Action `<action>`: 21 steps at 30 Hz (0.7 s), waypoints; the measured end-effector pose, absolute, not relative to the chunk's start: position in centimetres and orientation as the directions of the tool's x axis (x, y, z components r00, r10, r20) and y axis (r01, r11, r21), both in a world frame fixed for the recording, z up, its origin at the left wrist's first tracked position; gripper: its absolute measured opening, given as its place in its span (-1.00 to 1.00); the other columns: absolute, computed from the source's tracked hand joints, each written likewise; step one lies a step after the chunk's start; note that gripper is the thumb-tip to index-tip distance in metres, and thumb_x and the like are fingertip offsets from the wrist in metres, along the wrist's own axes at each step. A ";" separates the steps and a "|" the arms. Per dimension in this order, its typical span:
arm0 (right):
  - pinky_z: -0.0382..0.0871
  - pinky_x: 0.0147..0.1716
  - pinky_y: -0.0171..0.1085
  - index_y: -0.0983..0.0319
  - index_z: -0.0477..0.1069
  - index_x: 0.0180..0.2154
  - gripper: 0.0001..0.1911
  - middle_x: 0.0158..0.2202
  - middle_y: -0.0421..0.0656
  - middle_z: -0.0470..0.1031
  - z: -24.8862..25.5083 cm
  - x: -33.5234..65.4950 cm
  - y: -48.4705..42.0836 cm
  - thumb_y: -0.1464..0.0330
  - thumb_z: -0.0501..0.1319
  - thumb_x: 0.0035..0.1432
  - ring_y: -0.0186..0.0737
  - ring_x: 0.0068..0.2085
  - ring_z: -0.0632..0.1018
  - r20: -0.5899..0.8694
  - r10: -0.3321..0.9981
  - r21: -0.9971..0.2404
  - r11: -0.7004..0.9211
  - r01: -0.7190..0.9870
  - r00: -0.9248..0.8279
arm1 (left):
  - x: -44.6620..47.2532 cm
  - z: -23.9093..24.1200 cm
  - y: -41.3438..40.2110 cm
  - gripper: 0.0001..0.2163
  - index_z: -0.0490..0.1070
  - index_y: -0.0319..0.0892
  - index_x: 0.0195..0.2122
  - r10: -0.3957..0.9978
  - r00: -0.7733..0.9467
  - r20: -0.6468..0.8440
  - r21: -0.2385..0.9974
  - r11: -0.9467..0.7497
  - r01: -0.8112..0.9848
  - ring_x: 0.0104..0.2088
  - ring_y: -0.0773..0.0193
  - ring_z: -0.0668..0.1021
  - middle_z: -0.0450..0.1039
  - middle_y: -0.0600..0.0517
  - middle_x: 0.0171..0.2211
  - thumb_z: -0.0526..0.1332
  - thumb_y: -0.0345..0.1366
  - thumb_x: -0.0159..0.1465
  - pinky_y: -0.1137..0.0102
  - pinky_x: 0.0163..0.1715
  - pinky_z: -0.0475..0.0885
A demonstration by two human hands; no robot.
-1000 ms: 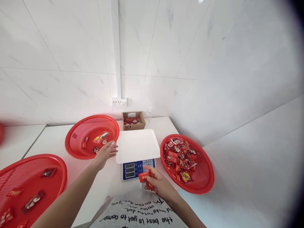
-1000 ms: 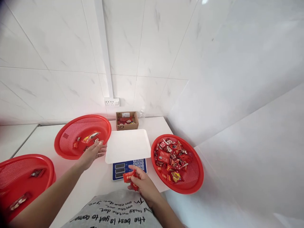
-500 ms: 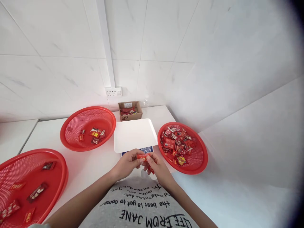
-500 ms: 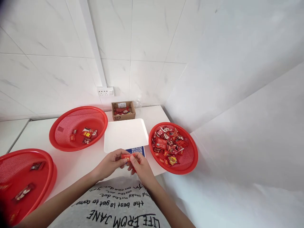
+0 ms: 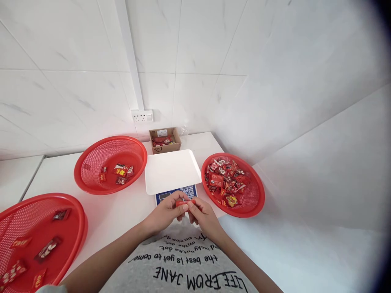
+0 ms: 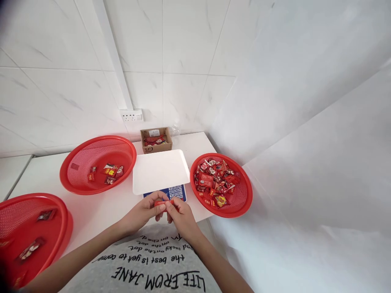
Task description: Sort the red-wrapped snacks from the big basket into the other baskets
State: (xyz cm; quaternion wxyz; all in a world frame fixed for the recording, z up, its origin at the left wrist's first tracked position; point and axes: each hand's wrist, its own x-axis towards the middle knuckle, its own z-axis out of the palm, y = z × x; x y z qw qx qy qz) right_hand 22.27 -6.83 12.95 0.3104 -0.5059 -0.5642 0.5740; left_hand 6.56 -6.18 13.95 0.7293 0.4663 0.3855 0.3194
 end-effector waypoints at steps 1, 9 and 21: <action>0.12 -0.58 -0.34 0.19 0.17 -0.53 -0.53 -0.65 -0.30 0.24 13.1 22.2 -6.9 -0.03 -0.01 0.18 -0.39 -0.61 0.24 -0.239 0.924 -0.963 -0.186 0.195 -0.300 | 6.5 14.1 -6.2 -0.76 0.25 -0.17 -0.22 0.829 0.500 -0.251 0.928 0.353 -0.119 -0.48 0.36 0.39 0.40 0.11 -0.53 0.15 -0.12 0.23 0.42 -0.43 0.22; 0.22 -0.51 -0.34 0.21 0.27 -0.43 -0.58 -0.55 -0.26 0.33 13.8 22.0 -7.0 -0.03 0.09 0.10 -0.34 -0.51 0.34 -0.205 0.931 -0.962 -0.136 0.236 -0.301 | 6.5 14.6 -6.4 -0.79 0.23 -0.12 -0.17 0.901 0.400 -0.169 0.974 0.214 -0.071 -0.48 0.37 0.38 0.37 0.15 -0.51 0.13 -0.13 0.26 0.42 -0.42 0.21; 0.15 -0.55 -0.35 0.24 0.35 -0.52 -0.47 -0.62 -0.24 0.34 13.1 22.1 -6.3 -0.06 -0.01 0.16 -0.39 -0.60 0.26 -0.256 0.838 -0.964 -0.182 0.195 -0.482 | 6.4 13.2 -7.3 -0.69 0.22 -0.13 -0.12 0.873 0.414 -0.259 0.910 0.364 -0.197 -0.48 0.33 0.37 0.29 0.15 -0.54 0.02 -0.01 0.29 0.38 -0.37 0.25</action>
